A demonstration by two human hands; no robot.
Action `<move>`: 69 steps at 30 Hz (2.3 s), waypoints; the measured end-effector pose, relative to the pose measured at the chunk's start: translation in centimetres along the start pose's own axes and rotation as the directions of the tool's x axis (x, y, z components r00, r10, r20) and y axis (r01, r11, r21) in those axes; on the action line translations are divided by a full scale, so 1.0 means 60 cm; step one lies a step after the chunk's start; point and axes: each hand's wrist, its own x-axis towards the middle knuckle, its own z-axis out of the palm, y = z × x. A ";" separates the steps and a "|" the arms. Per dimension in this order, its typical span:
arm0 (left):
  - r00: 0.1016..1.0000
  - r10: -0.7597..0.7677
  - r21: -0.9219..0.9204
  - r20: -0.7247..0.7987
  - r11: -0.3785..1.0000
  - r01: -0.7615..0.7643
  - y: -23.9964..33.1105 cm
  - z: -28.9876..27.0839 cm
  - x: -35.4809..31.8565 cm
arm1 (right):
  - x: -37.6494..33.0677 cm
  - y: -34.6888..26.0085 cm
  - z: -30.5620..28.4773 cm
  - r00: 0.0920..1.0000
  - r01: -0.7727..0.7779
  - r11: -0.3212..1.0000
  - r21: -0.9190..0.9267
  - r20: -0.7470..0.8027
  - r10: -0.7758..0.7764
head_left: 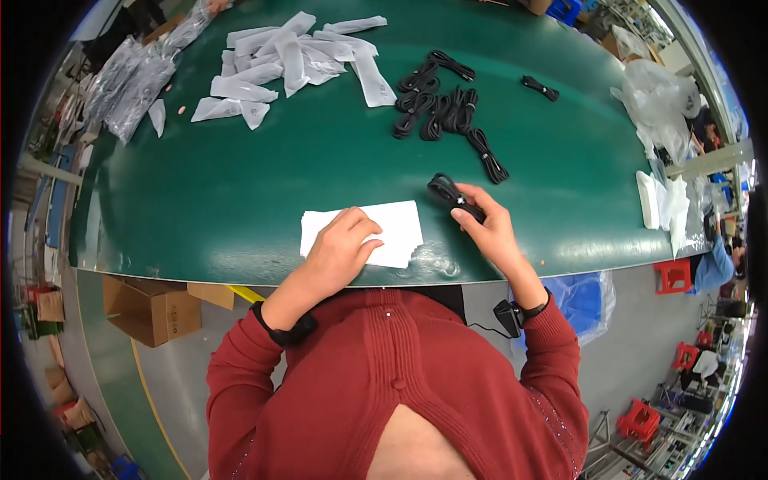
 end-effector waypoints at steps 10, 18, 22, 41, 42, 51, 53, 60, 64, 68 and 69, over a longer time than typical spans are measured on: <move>0.992 0.123 -0.010 0.033 0.992 -0.123 0.006 0.066 0.009 | -0.061 -0.044 0.020 0.957 0.284 0.918 -0.278 0.019 -0.290; 0.956 -0.282 -0.299 0.077 0.908 0.292 0.011 0.055 0.013 | -0.078 -0.042 0.010 0.861 0.479 0.740 -0.472 0.091 -0.500; 0.950 -0.306 -0.335 0.058 0.891 0.307 0.010 0.054 0.013 | -0.075 -0.040 0.008 0.820 0.554 0.633 -0.541 0.222 -0.528; 0.946 -0.323 -0.738 -0.013 0.641 0.209 -0.017 -0.048 0.103 | 0.008 -0.056 0.012 0.856 0.477 0.825 -0.303 -0.052 -0.514; 0.929 -0.369 -0.739 -0.040 0.637 0.221 -0.036 -0.075 0.122 | 0.027 -0.046 -0.009 0.824 0.427 0.742 -0.517 -0.115 -0.555; 0.909 -0.149 -0.485 -0.389 0.872 -0.065 -0.052 -0.108 0.190 | 0.076 0.019 -0.062 0.854 0.279 0.560 -0.780 -0.064 -0.516; 0.918 -0.255 -0.622 -0.304 0.783 0.011 -0.049 -0.114 0.188 | 0.072 0.014 -0.057 0.850 0.311 0.559 -0.769 -0.038 -0.525; 0.921 -0.380 -0.834 0.092 0.475 0.280 -0.039 -0.088 0.172 | 0.080 -0.078 -0.016 0.842 0.498 0.811 -0.306 -0.053 -0.537; 0.904 -0.345 -0.893 0.252 0.278 0.355 -0.023 -0.017 0.180 | 0.086 -0.130 0.031 0.774 0.625 0.768 -0.141 -0.015 -0.633; 0.929 -0.275 -0.947 0.247 0.133 0.291 -0.009 0.004 0.174 | 0.086 -0.123 0.053 0.760 0.640 0.751 -0.162 -0.011 -0.650; 0.932 -0.287 -0.952 0.223 0.143 0.271 -0.010 0.008 0.169 | 0.086 -0.123 0.055 0.730 0.674 0.713 -0.193 0.028 -0.683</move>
